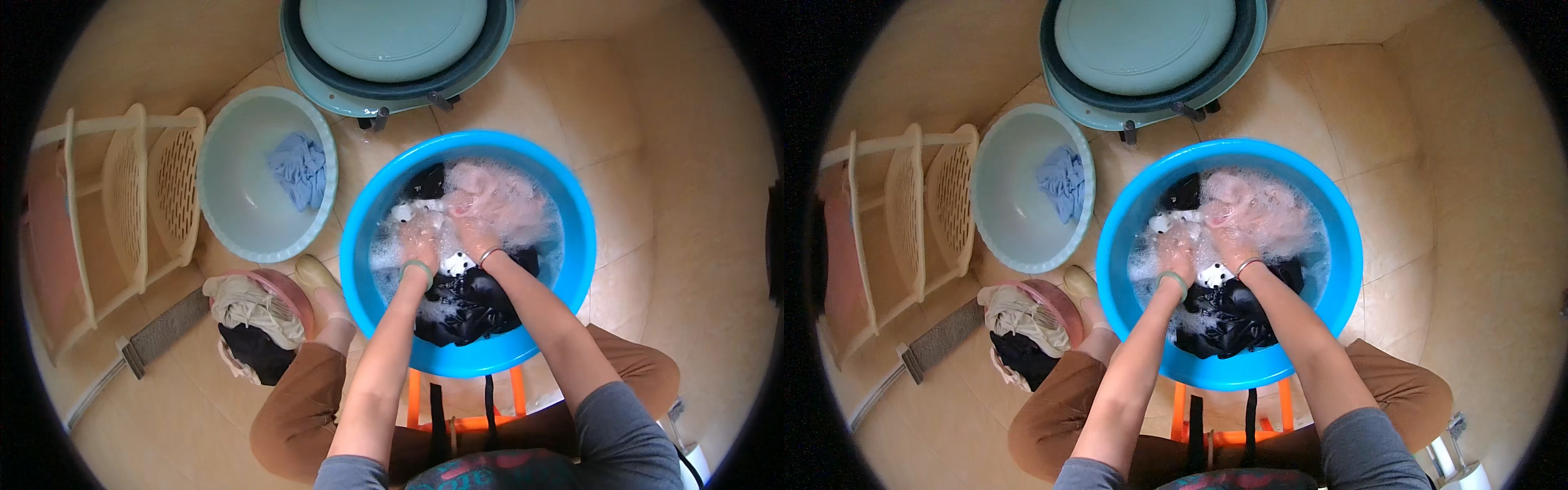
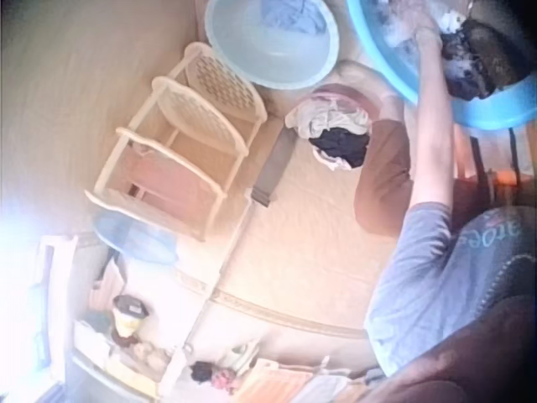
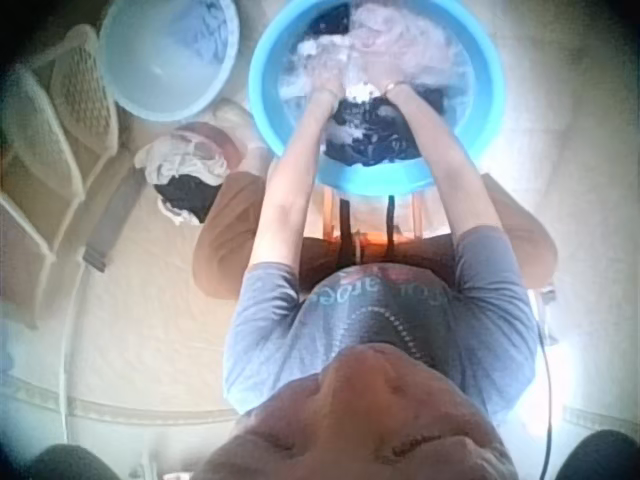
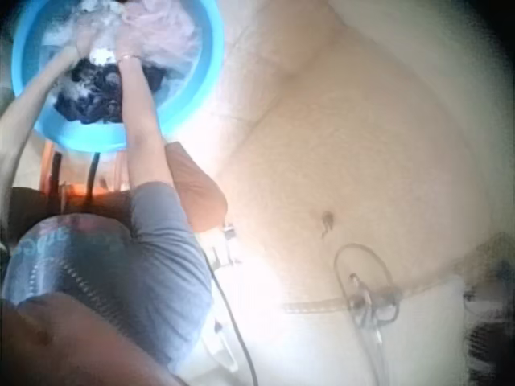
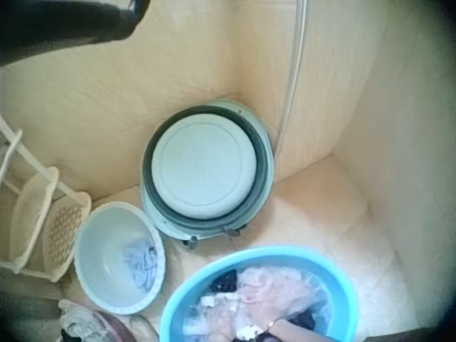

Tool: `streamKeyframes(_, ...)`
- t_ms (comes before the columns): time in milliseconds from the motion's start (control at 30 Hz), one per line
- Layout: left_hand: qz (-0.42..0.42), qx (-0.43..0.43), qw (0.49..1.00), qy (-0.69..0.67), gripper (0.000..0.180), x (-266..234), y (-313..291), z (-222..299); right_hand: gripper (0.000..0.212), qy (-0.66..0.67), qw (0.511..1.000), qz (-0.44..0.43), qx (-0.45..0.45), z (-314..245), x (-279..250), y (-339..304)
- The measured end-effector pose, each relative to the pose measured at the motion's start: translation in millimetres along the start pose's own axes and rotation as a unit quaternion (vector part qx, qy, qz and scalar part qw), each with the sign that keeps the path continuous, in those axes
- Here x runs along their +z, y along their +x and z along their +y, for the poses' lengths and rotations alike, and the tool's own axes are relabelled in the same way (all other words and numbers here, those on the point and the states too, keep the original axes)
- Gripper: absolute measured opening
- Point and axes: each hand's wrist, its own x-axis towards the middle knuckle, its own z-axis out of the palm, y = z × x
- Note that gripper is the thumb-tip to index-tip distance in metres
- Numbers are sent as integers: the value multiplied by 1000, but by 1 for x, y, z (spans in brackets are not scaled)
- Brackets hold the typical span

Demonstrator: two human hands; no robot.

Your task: The person hand-washes clothes in a blue basin filled with soapy water. They scrub and wring out a white polka-dotted cloth, then a pink cloth, and finally a black cloth, placing the washed items into a separate light blue basin.

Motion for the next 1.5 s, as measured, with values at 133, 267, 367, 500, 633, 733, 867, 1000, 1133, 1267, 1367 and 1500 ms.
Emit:
streamKeyframes(133, 233, -71, 946, -212, 47, -47, -45, 63, 40, 80, 977, 200, -1, -9, -28, -28)
streamKeyframes(267, 153, -365, 604, -692, 61, -36, -99, 92, 34, 315, 933, 176, 20, -48, -73, -69)
streamKeyframes(367, -76, -302, 313, -897, 96, -30, -119, 84, 34, 309, 928, 207, -34, -98, -103, -118)
streamKeyframes(500, -113, -117, 271, -949, 79, -84, -111, 99, 34, 292, 930, 211, -71, -125, -119, -181)
streamKeyframes(633, -155, -90, 339, -924, 75, -127, -125, 112, 21, 275, 940, 165, -122, -146, -132, -237)
streamKeyframes(733, -189, -98, 300, -930, 58, -132, -137, 116, 15, 241, 945, 119, -187, -143, -138, -267)
streamKeyframes(867, -263, -33, 272, -925, 44, -118, -148, 109, 16, 120, 948, 104, -275, -140, -148, -284)
streamKeyframes(1000, -256, 26, 262, -930, 49, -100, -146, 90, 16, 346, 918, 20, -191, -137, -164, -286)
streamKeyframes(1133, -280, 6, 255, -925, 49, -126, -155, 110, 50, 684, 725, 82, 8, -94, -152, -261)
streamKeyframes(1267, -309, -37, 212, -926, 51, -142, -171, 133, 80, 794, 602, -5, 83, -68, -114, -221)
streamKeyframes(1367, -335, -68, 198, -919, 52, -150, -185, 144, 86, 851, 523, -37, -6, -85, -118, -210)
streamKeyframes(1500, -405, -95, 202, -887, 45, -137, -194, 121, 66, 885, 452, -114, -4, -105, -140, -196)
